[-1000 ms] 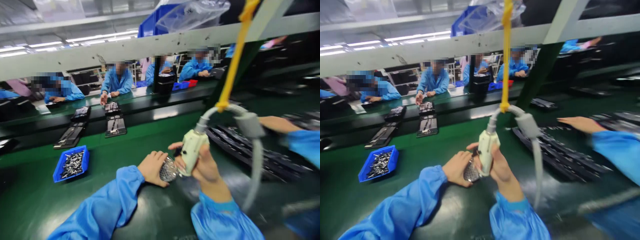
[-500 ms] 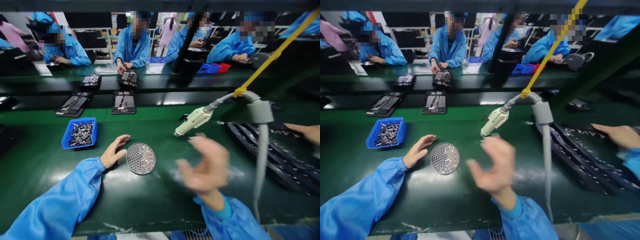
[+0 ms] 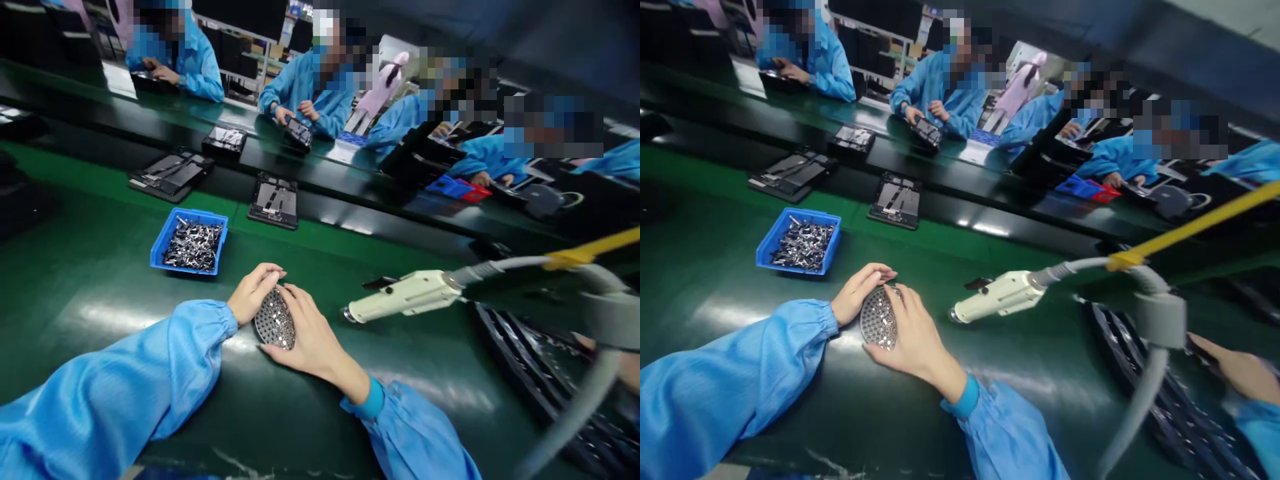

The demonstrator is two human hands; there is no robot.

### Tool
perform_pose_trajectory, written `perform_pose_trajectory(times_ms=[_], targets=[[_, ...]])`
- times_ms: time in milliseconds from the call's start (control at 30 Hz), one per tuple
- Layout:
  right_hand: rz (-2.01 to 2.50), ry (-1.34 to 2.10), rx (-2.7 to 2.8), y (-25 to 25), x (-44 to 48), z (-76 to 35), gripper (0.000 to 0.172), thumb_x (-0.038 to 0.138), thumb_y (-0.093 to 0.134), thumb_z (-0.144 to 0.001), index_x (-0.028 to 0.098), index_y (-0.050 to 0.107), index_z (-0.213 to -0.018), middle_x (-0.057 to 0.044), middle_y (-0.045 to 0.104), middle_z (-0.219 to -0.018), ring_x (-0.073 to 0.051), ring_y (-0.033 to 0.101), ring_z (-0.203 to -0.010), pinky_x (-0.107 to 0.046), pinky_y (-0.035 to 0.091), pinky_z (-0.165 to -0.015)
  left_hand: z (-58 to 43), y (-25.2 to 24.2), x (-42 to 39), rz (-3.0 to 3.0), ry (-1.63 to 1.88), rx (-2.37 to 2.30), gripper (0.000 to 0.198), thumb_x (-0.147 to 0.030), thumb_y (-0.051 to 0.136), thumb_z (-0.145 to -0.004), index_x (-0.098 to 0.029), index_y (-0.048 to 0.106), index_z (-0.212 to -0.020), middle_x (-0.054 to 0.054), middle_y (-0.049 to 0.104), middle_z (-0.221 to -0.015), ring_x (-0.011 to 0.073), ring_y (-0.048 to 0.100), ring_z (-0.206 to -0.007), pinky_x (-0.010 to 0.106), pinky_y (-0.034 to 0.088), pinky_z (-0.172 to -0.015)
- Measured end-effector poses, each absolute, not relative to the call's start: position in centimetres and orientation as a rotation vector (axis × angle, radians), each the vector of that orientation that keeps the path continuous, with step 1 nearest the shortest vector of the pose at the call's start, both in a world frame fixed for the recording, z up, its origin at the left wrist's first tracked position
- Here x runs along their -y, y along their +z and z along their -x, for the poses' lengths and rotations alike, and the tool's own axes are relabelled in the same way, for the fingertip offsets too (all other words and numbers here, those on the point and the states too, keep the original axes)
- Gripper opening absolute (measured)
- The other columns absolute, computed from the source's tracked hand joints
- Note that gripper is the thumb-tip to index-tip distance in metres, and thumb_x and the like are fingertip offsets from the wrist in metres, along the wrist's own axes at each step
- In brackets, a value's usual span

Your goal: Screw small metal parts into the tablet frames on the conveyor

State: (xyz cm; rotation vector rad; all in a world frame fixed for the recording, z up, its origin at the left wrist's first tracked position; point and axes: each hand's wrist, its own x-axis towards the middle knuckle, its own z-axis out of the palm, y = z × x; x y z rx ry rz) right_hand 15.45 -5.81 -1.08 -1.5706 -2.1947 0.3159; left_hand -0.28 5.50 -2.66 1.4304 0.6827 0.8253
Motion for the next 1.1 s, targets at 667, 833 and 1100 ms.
perform_pose_trajectory(times_ms=[667, 833, 1100], targets=[[1.489, 0.215, 2.433, 2.2, 7.1, -15.7, 0.044, 0.036, 0.059, -0.104, 0.011, 0.064, -0.139, -0.024, 0.064, -0.141, -0.040, 0.060, -0.133, -0.063, 0.058, -0.106, 0.4, -1.7, -4.9, -1.540, 0.618, -0.584, 0.056, -0.066, 0.038, -0.103, -0.020, 0.059, -0.125, 0.012, 0.074, -0.129, 0.0269, 0.068, -0.123, 0.041, 0.048, -0.111], [1.648, 0.624, 2.299, 2.9, 6.7, -16.7, 0.025, 0.020, 0.070, -0.094, 0.020, 0.075, -0.119, -0.011, 0.073, -0.113, -0.025, 0.073, -0.089, -0.042, 0.067, -0.080, 0.2, -1.6, -5.0, -1.546, 0.642, -0.602, 0.053, -0.065, 0.038, -0.103, -0.020, 0.060, -0.120, 0.012, 0.076, -0.125, 0.0267, 0.069, -0.119, 0.041, 0.048, -0.110], [1.608, 0.515, 2.158, 1.5, 3.0, -15.1, 0.027, 0.012, 0.054, -0.099, 0.020, 0.080, -0.099, -0.010, 0.078, -0.104, -0.026, 0.074, -0.099, -0.042, 0.063, -0.091, 0.0, -2.5, -5.3, -1.538, 0.639, -0.594, 0.054, -0.066, 0.039, -0.102, -0.020, 0.061, -0.120, 0.011, 0.076, -0.124, 0.0256, 0.071, -0.117, 0.040, 0.051, -0.108]])
